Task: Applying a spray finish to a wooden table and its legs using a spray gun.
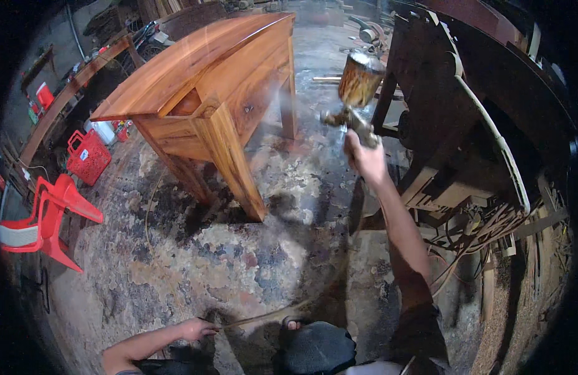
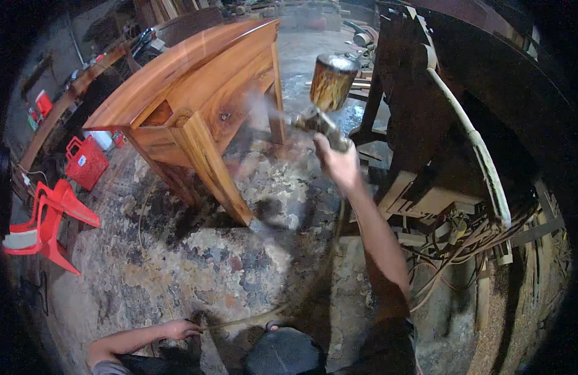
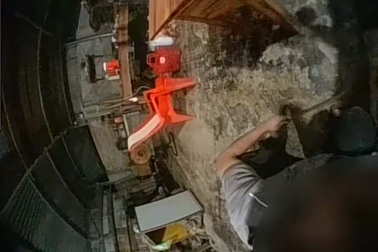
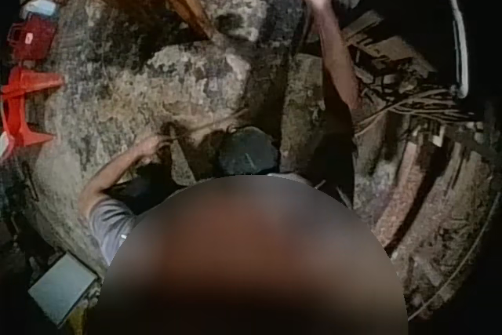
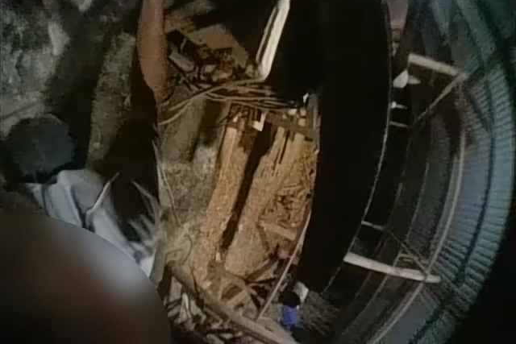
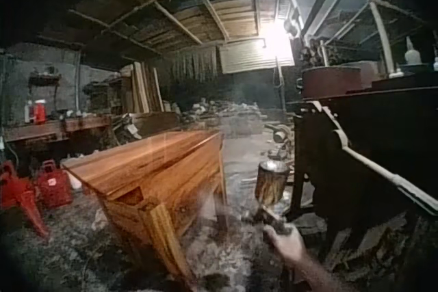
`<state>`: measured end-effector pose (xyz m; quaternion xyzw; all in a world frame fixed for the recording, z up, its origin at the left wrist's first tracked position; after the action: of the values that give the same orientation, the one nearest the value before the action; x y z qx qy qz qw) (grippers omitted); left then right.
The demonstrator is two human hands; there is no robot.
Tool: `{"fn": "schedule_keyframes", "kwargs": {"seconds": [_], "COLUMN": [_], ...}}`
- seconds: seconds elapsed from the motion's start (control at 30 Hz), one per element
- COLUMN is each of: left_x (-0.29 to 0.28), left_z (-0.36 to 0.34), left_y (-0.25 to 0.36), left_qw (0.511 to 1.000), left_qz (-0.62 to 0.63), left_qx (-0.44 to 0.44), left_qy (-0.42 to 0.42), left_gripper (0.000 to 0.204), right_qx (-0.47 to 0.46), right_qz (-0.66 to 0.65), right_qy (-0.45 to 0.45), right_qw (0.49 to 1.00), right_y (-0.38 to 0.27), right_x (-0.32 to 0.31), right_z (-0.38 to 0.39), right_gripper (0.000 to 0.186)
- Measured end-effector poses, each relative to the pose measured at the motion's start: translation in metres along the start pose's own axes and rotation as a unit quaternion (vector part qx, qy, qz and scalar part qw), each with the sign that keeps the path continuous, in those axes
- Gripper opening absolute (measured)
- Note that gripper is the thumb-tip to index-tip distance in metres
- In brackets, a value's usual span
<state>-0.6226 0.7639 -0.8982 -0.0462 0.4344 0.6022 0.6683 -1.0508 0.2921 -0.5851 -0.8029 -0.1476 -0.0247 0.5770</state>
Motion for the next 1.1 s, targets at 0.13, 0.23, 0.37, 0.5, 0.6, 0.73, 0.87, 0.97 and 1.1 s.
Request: {"fn": "schedule_keyframes", "kwargs": {"seconds": [0.13,0.23,0.37,0.5,0.6,0.73,0.87,0.97,1.1], "left_x": [-0.021,-0.040,-0.043,-0.030,-0.002,0.016,0.019,0.011,-0.017], "left_z": [0.008,0.005,0.001,0.000,-0.001,0.001,-0.002,-0.004,0.000], "left_y": [0.015,0.027,0.022,0.010,-0.011,-0.026,-0.025,-0.020,-0.001], "left_qw": [0.999,0.994,0.989,0.997,0.998,0.999,0.994,0.995,0.996], "left_qz": [0.036,0.081,0.076,0.006,-0.018,-0.049,-0.060,-0.067,-0.026], "left_qx": [-0.026,-0.061,-0.124,-0.028,0.019,0.003,-0.053,-0.047,0.037], "left_qy": [0.022,0.030,0.012,0.077,0.054,-0.013,-0.079,-0.054,0.072], "left_gripper": [0.039,0.040,0.039,0.039,0.040,0.040,0.041,0.041,0.042], "right_qx": [-0.018,-0.145,-0.185,-0.147,0.007,0.055,0.096,0.071,0.008], "right_qz": [0.222,0.239,0.262,0.220,0.012,0.039,-0.007,0.052,-0.005], "right_qy": [0.174,0.196,0.179,0.111,0.032,-0.013,-0.080,-0.031,0.020], "right_qw": [0.959,0.940,0.930,0.958,0.999,0.998,0.992,0.996,1.000], "right_y": [0.009,-0.007,-0.018,-0.028,-0.020,-0.045,-0.041,-0.029,-0.002], "right_x": [-0.015,0.000,0.012,0.009,0.003,-0.014,-0.010,-0.013,0.000], "right_z": [-0.085,-0.114,-0.107,-0.053,0.006,0.080,0.093,0.065,-0.020], "right_gripper": [0.047,0.044,0.040,0.037,0.029,0.041,0.045,0.034,0.028]}}
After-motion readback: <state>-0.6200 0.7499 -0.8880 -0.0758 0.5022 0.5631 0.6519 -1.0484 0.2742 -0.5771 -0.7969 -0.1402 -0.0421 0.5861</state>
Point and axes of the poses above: each hand's wrist, its own z-axis away from the middle knuckle, its own x-axis out of the palm, y = z × x, the point moved 9 cm from there along -z, towards the middle knuckle, and after that the axes turned 11 degrees about -z, right-handed, at the moved point
